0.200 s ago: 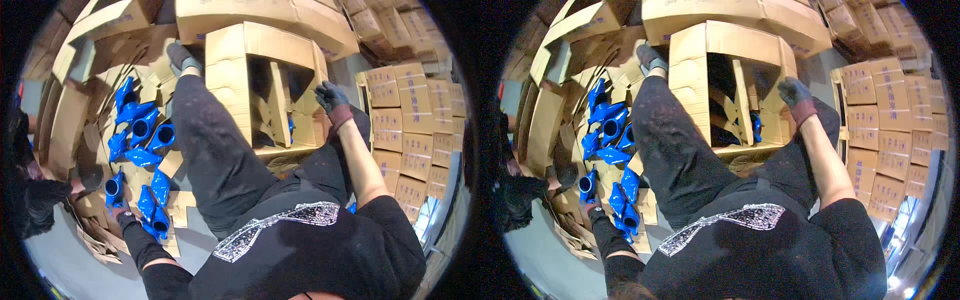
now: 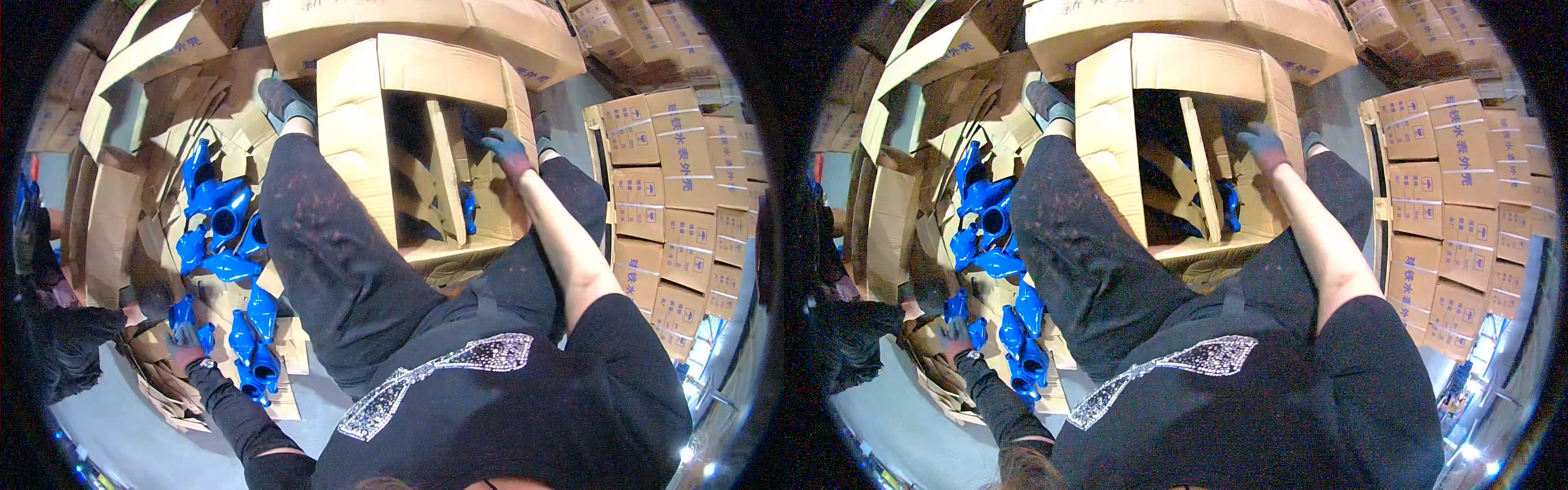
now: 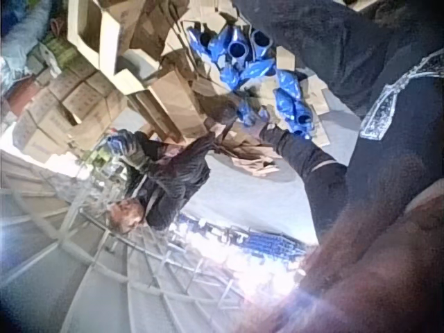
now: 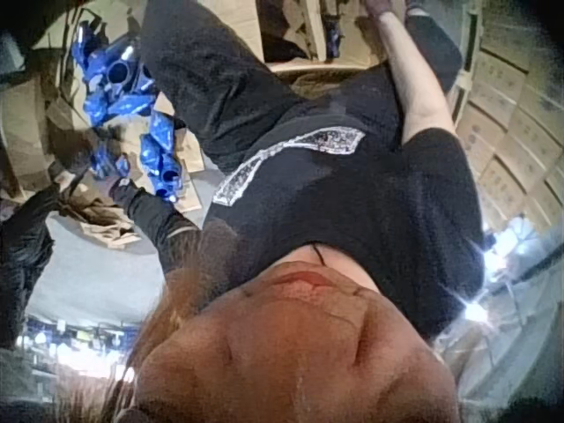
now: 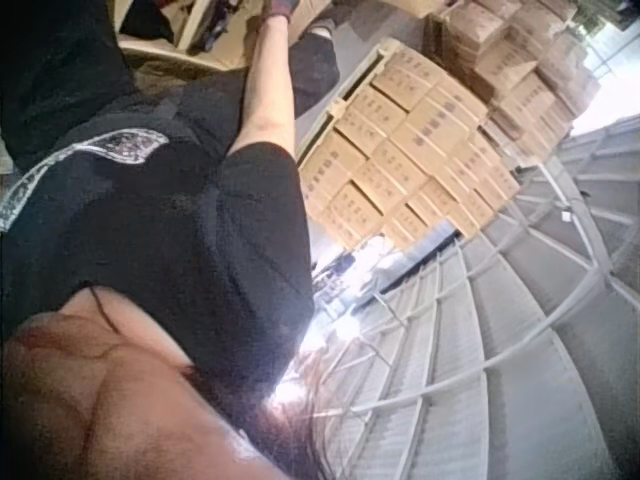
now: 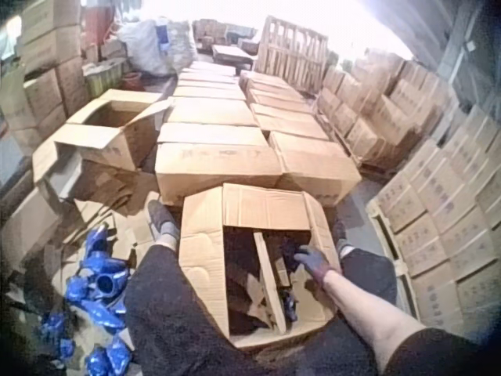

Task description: Unpack blue metal or plastic industrial components from boxes and organize them on the floor.

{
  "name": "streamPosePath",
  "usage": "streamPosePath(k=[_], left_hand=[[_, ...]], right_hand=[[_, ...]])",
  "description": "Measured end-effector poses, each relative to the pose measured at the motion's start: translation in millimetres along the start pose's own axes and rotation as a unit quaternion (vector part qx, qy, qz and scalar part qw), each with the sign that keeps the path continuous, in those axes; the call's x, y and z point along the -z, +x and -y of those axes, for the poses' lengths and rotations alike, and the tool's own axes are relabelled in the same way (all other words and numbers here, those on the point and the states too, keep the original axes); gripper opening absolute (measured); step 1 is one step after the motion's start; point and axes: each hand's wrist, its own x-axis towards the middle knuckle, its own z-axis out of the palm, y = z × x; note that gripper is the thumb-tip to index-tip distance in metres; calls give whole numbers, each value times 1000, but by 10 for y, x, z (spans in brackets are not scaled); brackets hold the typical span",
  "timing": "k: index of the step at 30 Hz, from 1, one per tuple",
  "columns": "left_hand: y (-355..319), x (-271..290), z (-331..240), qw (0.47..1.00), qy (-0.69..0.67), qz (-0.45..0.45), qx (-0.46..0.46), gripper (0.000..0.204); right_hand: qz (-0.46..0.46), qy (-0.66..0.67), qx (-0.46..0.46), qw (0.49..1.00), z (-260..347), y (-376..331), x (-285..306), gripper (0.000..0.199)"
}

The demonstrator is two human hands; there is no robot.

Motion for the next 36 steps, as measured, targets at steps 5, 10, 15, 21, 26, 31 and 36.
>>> streamPosePath(k=[5,10,15,21,26,31,36], left_hand=[[-918,-1017,-4,996,12,86,7,41],[-1805,-2272,444,967,39,249,42,44],[-2698,-3309,947,878,27,477,24,41],[-3105,-3624,1785,841,23,496,216,32],[-2982,-3307,2373,833,103,467,280,36],[-3543,-3390,2202,752,19,518,406,32],[-3359,-3205,2287,713,-30,497,494,36]], right_hand=[[98,-135,-275,947,322,567,-545,39],[292,-265,-176,902,-129,562,-743,38],[230,-99,-220,943,137,527,-662,42],[158,272,-246,917,718,61,-155,40],[210,486,-297,795,1490,-489,834,34],[304,544,-275,732,1839,-820,1167,31],[190,595,-234,745,2103,-1001,1207,52]])
